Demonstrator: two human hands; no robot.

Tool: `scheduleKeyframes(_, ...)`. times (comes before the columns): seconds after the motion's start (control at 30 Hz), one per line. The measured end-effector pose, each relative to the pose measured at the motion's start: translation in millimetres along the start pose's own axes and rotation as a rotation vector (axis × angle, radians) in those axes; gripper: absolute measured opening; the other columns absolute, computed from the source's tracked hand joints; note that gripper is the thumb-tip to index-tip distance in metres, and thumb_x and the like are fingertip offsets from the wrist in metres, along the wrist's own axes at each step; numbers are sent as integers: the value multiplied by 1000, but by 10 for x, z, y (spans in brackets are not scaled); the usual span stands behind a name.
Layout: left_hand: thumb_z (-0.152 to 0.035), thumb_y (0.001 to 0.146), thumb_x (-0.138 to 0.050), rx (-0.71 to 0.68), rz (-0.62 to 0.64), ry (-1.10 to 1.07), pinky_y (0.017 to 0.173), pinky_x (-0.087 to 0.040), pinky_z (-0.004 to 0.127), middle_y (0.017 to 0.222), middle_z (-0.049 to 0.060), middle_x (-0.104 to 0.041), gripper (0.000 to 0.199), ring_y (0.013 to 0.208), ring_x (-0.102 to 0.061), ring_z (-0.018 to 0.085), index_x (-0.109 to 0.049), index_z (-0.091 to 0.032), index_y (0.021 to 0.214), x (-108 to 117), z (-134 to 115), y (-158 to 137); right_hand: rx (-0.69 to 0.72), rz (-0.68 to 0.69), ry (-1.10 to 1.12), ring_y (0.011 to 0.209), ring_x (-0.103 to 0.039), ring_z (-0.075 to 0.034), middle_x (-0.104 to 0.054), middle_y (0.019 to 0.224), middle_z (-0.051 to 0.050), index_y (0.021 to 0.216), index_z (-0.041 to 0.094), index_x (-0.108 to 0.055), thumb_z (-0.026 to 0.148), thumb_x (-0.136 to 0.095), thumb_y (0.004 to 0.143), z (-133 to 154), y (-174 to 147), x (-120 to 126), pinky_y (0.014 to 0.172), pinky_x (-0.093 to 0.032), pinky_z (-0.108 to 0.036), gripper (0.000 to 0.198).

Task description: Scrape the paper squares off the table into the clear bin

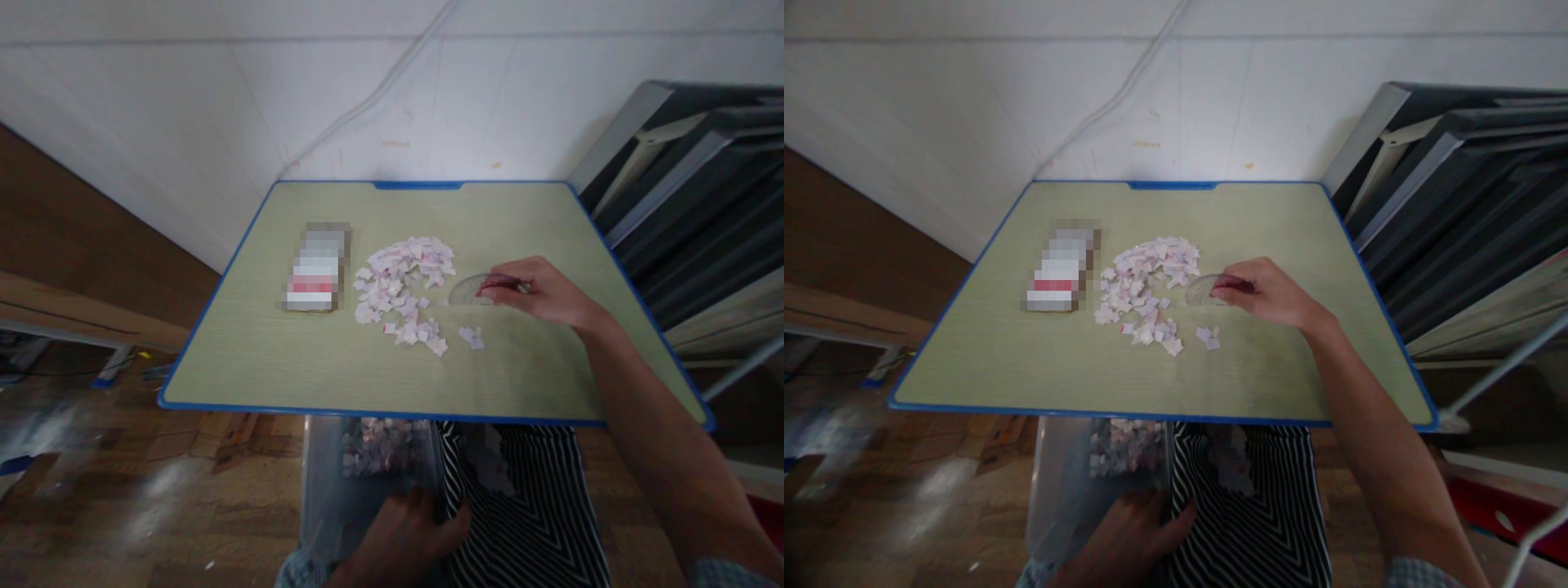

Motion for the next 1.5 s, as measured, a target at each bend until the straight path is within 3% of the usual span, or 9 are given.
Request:
scheduleKeyframes(0.2,-12,94,-51,2,32,-27,61,-56,34,101,12,-63,53,83,-65,25,-23,-20,138,37,1,-9,-3,246,121,67,-56,-15,-65,73,-4,78,18,-70,44,-61,80,-123,0,7,58,-41,-27,27)
scheduleKeyframes(0.47,-12,94,-51,3,114,-37,63,-56,35,101,11,-63,57,85,-64,25,-19,-20,141,76,-3,10,-12,640,161,67,-58,-14,-64,70,-3,73,18,-68,43,-60,83,-122,-167,0,59,-43,-26,28)
scheduleKeyframes(0.67,-12,96,-48,10,126,-39,65,-57,35,104,11,-62,54,88,-64,24,-19,-21,140,96,0,4,118,523,82,73,-58,-15,-64,78,-4,86,16,-67,42,-53,89,33,-94,-40,66,-43,-27,31)
scheduleKeyframes(0.83,-13,96,-49,3,128,-37,63,-57,36,104,12,-62,55,86,-64,25,-17,-21,141,83,-6,-4,191,455,23,73,-57,-15,-63,77,-5,84,14,-65,40,-48,92,134,-43,-212,66,-42,-28,33)
scheduleKeyframes(1.07,-14,96,-49,8,115,-3,61,-57,34,99,10,-63,55,83,-64,24,-18,-22,140,20,0,2,341,470,61,73,-57,-13,-63,78,-6,91,13,-66,37,-43,96,356,-47,-384,67,-42,-26,33)
scheduleKeyframes(1.2,-15,96,-50,0,102,-9,61,-57,34,100,11,-63,56,84,-64,25,-18,-21,140,26,-10,3,343,364,13,71,-56,-13,-62,75,-5,86,13,-66,33,-46,94,307,-53,-277,66,-40,-26,29)
scheduleKeyframes(1.5,-16,95,-51,0,88,12,62,-57,32,99,10,-63,53,82,-65,23,-23,-21,140,67,-7,14,281,274,-73,67,-55,-12,-62,73,-3,82,15,-64,31,-47,93,228,-47,-229,63,-38,-25,25)
Point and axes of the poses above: each hand's wrist, its own y-axis towards the middle knuckle, its own x-axis out of the back of the hand, z = x × y, the point moved 3 cm from there along y, towards the middle knuckle
